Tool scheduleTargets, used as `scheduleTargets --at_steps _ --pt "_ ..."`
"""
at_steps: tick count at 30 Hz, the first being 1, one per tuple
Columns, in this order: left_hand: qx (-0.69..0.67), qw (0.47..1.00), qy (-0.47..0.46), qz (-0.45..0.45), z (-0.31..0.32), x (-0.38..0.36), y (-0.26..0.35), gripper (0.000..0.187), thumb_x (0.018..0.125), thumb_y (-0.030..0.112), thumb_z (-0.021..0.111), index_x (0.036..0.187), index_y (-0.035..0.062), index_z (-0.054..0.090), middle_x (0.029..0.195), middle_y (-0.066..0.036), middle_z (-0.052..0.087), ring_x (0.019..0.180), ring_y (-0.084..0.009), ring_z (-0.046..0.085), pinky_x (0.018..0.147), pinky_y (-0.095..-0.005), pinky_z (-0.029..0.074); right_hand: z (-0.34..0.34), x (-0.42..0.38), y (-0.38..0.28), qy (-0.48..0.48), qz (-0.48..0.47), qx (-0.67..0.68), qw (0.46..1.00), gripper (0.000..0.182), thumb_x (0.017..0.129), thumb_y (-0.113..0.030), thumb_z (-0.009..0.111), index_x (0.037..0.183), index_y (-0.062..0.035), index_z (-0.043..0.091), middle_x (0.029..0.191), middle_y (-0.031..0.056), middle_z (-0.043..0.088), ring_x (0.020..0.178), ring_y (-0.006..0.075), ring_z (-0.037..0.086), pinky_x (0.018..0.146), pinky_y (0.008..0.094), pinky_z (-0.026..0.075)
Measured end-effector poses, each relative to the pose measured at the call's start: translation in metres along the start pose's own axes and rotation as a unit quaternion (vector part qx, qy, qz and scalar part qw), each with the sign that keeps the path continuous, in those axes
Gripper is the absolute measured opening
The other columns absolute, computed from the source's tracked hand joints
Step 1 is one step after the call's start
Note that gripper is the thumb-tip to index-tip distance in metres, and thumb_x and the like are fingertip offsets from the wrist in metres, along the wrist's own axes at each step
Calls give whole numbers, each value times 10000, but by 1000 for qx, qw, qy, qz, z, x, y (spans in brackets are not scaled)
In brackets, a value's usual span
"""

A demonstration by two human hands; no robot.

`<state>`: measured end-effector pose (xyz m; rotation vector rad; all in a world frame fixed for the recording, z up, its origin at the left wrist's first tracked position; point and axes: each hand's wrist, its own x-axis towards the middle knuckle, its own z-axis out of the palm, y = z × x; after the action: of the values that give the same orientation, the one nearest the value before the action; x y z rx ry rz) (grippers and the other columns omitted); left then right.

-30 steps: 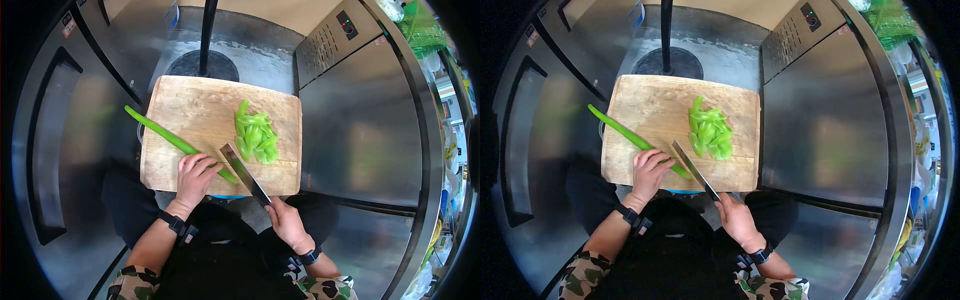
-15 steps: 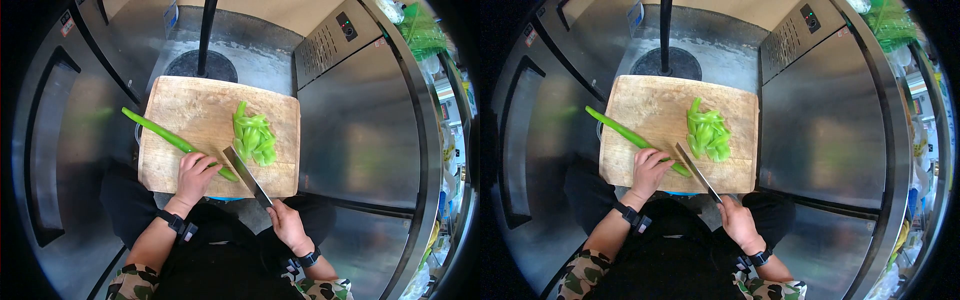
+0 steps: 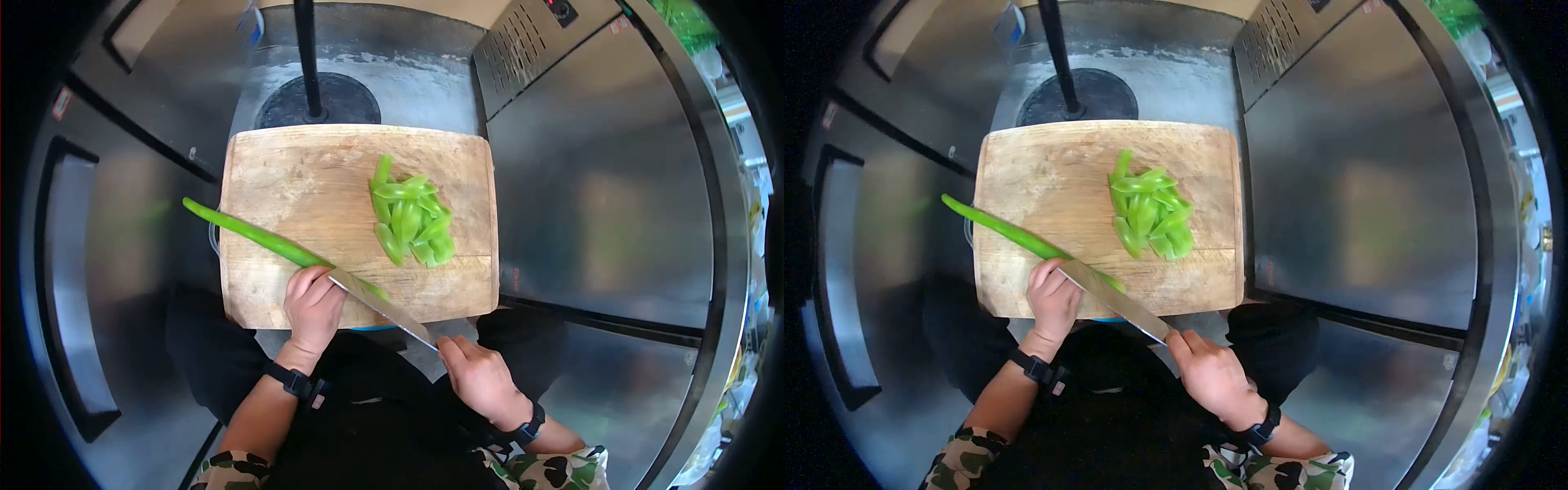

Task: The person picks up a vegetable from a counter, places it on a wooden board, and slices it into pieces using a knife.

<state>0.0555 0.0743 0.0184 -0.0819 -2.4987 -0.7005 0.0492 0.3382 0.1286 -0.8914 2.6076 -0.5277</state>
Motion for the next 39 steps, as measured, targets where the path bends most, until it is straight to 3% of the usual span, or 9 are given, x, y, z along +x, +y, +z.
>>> scheduleTargets --at_steps 5,11,14,23,39 --pt "-10 1000 -16 -13 5 -6 -4 241 617 34 735 852 44 684 945 -48 660 975 -267 617 875 -415 481 -5 -9 -3 -25 4 -15 1000 296 791 -8 602 1086 -17 580 960 126 644 702 287 665 597 366 552" --pt "-14 999 -32 -24 6 -9 -5 259 621 15 721 876 35 683 984 -61 668 980 -289 613 896 -439 463 -5 -9 0 -31 1 -20 999 338 762 -22 600 1099 -8 584 1017 133 661 697 254 669 592 341 555" --pt "-20 999 -34 -26 7 -10 -5 257 621 11 723 874 34 681 986 -60 669 979 -290 612 899 -440 460 -9 -5 1 -12 -34 -62 997 232 803 -63 608 1029 -20 575 833 68 593 619 162 640 532 280 525" --pt "-38 999 -27 -20 7 -10 -7 228 628 -2 719 850 29 678 974 -65 676 964 -290 612 892 -446 455 -11 -1 3 -23 -46 -68 996 228 809 -52 620 1028 -9 571 895 104 642 615 167 652 511 273 539" --pt "-63 997 -22 -30 9 -9 -11 208 628 -25 712 823 20 655 971 -69 667 949 -287 614 880 -449 446 -18 11 3 -86 -47 -74 992 235 814 -36 618 1034 12 550 809 85 592 598 167 642 502 277 531"
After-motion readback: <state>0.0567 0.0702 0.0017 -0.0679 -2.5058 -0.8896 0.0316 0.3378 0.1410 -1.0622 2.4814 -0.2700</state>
